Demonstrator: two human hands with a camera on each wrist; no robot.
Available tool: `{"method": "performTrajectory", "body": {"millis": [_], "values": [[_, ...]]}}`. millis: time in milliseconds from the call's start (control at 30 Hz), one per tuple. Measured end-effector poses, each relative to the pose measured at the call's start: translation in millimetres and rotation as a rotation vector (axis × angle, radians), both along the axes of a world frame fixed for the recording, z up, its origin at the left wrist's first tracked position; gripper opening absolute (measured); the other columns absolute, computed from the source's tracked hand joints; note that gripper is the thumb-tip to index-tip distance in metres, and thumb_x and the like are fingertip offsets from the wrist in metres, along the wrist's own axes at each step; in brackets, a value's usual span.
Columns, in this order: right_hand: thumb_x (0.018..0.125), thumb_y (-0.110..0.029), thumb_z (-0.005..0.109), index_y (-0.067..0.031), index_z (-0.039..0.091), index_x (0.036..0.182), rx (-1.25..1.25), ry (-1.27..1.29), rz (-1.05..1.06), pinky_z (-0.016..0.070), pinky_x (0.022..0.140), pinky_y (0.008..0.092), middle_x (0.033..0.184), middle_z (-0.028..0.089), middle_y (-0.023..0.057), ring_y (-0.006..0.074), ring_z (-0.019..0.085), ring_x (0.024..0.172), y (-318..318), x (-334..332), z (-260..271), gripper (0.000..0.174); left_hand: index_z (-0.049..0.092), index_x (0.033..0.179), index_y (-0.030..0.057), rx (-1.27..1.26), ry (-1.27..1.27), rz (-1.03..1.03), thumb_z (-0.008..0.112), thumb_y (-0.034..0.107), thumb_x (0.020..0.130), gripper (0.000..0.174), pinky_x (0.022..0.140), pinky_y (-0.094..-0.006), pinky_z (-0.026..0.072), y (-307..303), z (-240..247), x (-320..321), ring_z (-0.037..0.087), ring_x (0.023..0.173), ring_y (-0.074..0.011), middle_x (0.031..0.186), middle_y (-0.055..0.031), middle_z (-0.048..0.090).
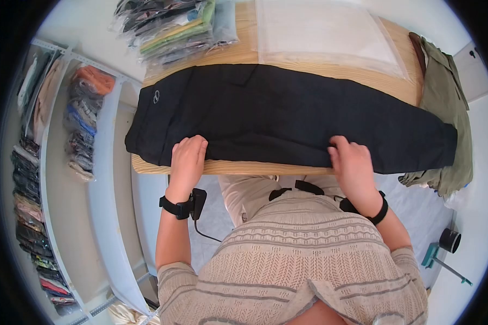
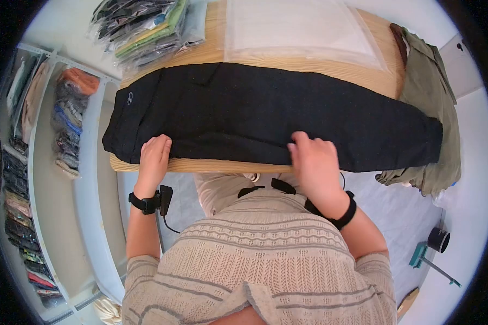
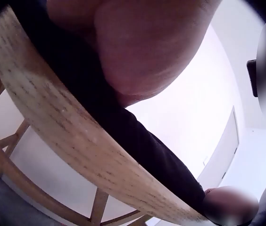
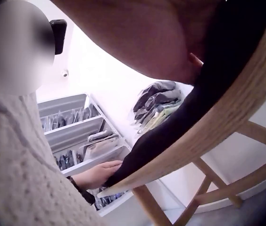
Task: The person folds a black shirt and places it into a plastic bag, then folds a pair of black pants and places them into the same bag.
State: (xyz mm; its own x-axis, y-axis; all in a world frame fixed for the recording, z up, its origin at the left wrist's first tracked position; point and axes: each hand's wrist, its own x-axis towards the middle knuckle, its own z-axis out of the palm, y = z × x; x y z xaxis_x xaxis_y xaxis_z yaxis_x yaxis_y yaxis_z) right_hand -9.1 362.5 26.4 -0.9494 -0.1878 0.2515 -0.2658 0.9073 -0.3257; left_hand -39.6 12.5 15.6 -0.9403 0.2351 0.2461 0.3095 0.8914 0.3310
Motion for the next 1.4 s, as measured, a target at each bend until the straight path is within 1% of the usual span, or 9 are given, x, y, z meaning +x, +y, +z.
{"method": "performTrajectory", "body": {"millis": [200, 367, 400, 667, 800, 900, 1000, 1200, 1400], "values": [[0.085, -0.028, 0.064, -0.0063, 0.056, 0.072, -0.038, 0.001, 0.176, 0.0482, 0.057, 0.0390, 0.061, 0.059, 0.0112, 0.0288, 0.062, 0.060, -47, -18, -11, 0.027, 0.056, 0.082, 0.0035, 0.014, -0.028, 0.006, 0.057, 0.015, 0.090, 0.014, 0.072, -0.0401, 0.0400, -9, 1, -1, 0.054, 0.079, -0.0298, 0.076, -0.0102, 0.056], [0.086, -0.028, 0.064, -0.0071, 0.054, 0.066, -0.065, 0.041, 0.104, 0.0473, 0.052, 0.0393, 0.054, 0.055, 0.0103, 0.0285, 0.060, 0.054, -47, -27, -16, 0.031, 0.058, 0.089, 0.0017, 0.037, 0.064, -0.097, 0.071, 0.004, 0.066, 0.026, 0.079, -0.0389, 0.0429, -37, 13, 14, 0.054, 0.088, -0.0335, 0.088, -0.0123, 0.057], [0.086, -0.028, 0.063, -0.0072, 0.055, 0.066, -0.072, 0.023, 0.094, 0.0471, 0.052, 0.0398, 0.054, 0.055, 0.0107, 0.0290, 0.059, 0.053, -45, -27, -16, 0.030, 0.058, 0.085, 0.0043, -0.036, 0.128, -0.078, 0.067, -0.002, 0.063, 0.025, 0.077, -0.0394, 0.0409, -45, 11, 14, 0.053, 0.087, -0.0297, 0.089, -0.0078, 0.056], [0.086, -0.027, 0.064, -0.0073, 0.054, 0.065, -0.091, 0.005, 0.112, 0.0463, 0.051, 0.0399, 0.053, 0.053, 0.0119, 0.0298, 0.058, 0.053, -41, -28, -17, 0.030, 0.049, 0.081, 0.0030, -0.095, 0.174, 0.124, 0.057, -0.017, 0.051, 0.038, 0.073, -0.0407, 0.0394, -98, 11, 2, 0.048, 0.085, -0.0352, 0.085, -0.0122, 0.051], [0.086, -0.027, 0.064, -0.0078, 0.054, 0.065, -0.089, 0.061, 0.112, 0.0457, 0.051, 0.0392, 0.052, 0.052, 0.0109, 0.0283, 0.057, 0.052, -43, -27, -19, 0.030, 0.047, 0.081, 0.0022, -0.064, 0.238, 0.172, 0.055, -0.018, 0.051, 0.037, 0.076, -0.0416, 0.0399, -93, 13, -3, 0.048, 0.087, -0.0359, 0.086, -0.0135, 0.051], [0.085, -0.026, 0.065, -0.0079, 0.053, 0.064, -0.086, 0.080, 0.106, 0.0455, 0.051, 0.0386, 0.052, 0.051, 0.0103, 0.0274, 0.057, 0.051, -42, -27, -22, 0.030, 0.055, 0.091, 0.0023, -0.082, -0.017, 0.157, 0.061, -0.010, 0.058, 0.036, 0.083, -0.0414, 0.0410, -91, 20, -1, 0.051, 0.096, -0.0352, 0.096, -0.0133, 0.056], [0.084, -0.026, 0.066, -0.0079, 0.052, 0.063, -0.098, 0.105, 0.109, 0.0453, 0.051, 0.0384, 0.052, 0.051, 0.0102, 0.0273, 0.057, 0.052, -43, -27, -22, 0.031, 0.060, 0.121, 0.0073, -0.017, -0.016, 0.032, 0.065, 0.020, 0.078, 0.045, 0.099, -0.0394, 0.0371, -50, 51, 8, 0.050, 0.113, -0.0319, 0.120, -0.0129, 0.058], [0.083, -0.025, 0.066, -0.0082, 0.052, 0.065, -0.097, 0.116, 0.120, 0.0446, 0.051, 0.0382, 0.052, 0.052, 0.0092, 0.0267, 0.057, 0.052, -42, -26, -21, 0.029, 0.061, 0.104, 0.0009, 0.216, -0.067, -0.107, 0.060, 0.015, 0.086, 0.022, 0.082, -0.0378, 0.0441, 45, 24, 2, 0.058, 0.089, -0.0310, 0.093, -0.0128, 0.063], [0.083, -0.024, 0.067, -0.0086, 0.053, 0.066, -0.109, 0.135, 0.206, 0.0438, 0.049, 0.0373, 0.051, 0.053, 0.0078, 0.0255, 0.057, 0.050, -53, -20, -22, 0.027, 0.058, 0.086, -0.0022, 0.211, -0.097, -0.032, 0.060, 0.014, 0.086, 0.017, 0.072, -0.0403, 0.0444, 44, 4, -2, 0.057, 0.078, -0.0357, 0.084, -0.0163, 0.060]]}}
